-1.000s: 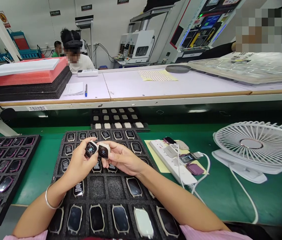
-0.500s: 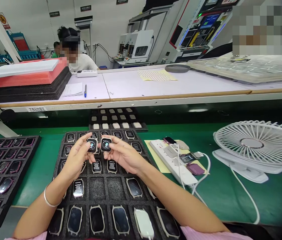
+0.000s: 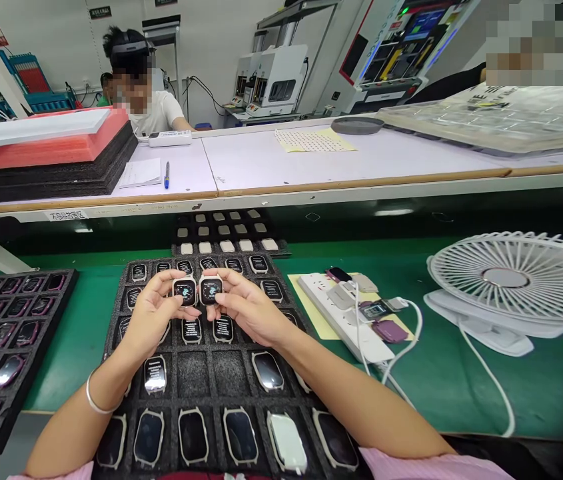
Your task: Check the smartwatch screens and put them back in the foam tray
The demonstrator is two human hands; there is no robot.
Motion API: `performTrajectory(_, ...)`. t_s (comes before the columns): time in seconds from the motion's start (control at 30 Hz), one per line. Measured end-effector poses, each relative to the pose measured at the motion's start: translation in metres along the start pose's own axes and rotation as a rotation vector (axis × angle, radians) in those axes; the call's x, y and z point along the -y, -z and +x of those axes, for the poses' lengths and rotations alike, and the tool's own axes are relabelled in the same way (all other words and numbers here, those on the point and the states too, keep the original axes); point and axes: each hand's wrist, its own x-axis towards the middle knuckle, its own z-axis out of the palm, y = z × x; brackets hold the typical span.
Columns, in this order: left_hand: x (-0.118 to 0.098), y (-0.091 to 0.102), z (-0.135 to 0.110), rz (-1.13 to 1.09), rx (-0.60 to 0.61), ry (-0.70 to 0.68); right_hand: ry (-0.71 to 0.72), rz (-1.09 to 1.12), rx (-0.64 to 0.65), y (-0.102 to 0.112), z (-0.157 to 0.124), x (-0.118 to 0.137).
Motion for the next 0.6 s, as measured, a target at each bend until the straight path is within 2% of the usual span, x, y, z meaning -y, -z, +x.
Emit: performTrajectory(0.6,0.0032,0.0002,0.0003,0.055,0.033,-0.01,0.064,-0.116,-0.007,0.0008,0.0001,-0.0044)
